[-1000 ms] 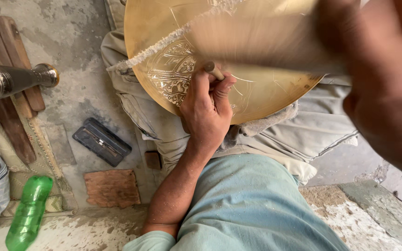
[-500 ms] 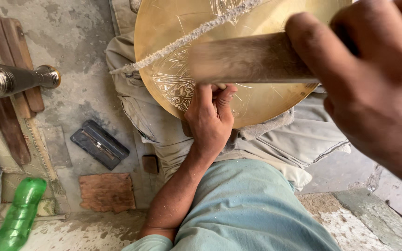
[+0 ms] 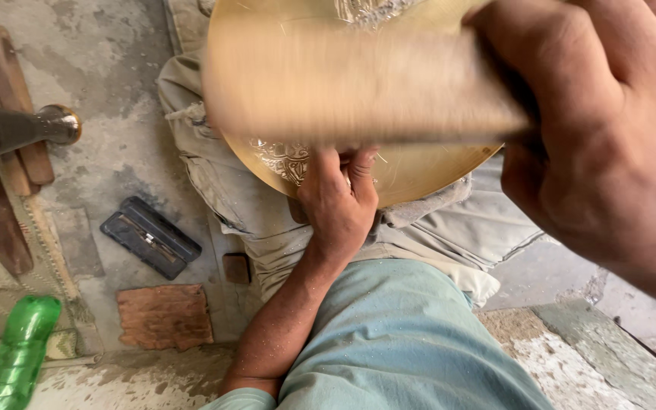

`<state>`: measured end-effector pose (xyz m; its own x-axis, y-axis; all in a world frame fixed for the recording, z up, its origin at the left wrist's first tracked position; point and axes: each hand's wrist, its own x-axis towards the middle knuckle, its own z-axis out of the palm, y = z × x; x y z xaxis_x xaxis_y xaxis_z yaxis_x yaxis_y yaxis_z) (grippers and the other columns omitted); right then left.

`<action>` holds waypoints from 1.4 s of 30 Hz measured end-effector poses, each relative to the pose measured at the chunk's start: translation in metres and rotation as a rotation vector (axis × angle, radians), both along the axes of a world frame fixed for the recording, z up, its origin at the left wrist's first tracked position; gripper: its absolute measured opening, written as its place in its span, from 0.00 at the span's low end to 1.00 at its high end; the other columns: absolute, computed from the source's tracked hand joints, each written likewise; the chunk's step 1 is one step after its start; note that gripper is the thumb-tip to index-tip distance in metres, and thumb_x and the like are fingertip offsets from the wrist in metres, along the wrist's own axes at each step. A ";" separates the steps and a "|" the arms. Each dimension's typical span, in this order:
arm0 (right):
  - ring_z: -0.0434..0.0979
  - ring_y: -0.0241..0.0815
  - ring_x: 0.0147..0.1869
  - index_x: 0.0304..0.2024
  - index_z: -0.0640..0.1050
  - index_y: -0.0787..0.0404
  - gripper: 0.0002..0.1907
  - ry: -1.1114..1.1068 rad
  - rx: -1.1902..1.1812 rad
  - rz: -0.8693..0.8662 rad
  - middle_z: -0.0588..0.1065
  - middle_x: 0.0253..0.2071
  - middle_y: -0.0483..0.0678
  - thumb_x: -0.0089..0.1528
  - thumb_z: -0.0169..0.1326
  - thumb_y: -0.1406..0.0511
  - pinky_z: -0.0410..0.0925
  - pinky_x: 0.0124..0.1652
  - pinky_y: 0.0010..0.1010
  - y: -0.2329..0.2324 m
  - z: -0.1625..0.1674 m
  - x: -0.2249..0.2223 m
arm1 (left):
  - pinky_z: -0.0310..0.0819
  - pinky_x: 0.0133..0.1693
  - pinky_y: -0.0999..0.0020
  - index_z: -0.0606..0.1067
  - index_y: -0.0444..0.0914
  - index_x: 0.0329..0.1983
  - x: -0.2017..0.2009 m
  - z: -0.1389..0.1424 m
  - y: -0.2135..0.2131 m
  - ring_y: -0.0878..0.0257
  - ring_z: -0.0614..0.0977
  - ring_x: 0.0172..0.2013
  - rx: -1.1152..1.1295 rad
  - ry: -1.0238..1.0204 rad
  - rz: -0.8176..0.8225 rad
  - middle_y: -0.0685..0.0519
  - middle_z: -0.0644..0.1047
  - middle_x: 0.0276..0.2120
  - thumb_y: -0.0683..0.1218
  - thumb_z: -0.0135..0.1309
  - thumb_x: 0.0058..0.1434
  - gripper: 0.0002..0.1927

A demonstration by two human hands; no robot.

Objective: The person sits on the floor with a large engraved brass tray on their lap and hammers a punch against the tray's surface with a wooden mallet, working the relief pattern. They reposition the punch and rotate the tray between hammering sequences.

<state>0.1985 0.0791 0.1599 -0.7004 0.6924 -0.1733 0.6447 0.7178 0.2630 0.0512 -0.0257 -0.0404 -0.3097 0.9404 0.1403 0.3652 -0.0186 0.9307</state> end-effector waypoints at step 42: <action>0.77 0.46 0.47 0.60 0.67 0.72 0.22 0.655 -0.218 -0.525 0.72 0.47 0.58 0.68 0.62 0.74 0.73 0.46 0.32 -0.042 -0.074 0.085 | 0.86 0.38 0.73 0.66 0.35 0.53 -0.054 0.021 0.030 0.68 0.87 0.37 -0.024 -0.195 -0.213 0.54 0.79 0.40 0.46 0.55 0.77 0.13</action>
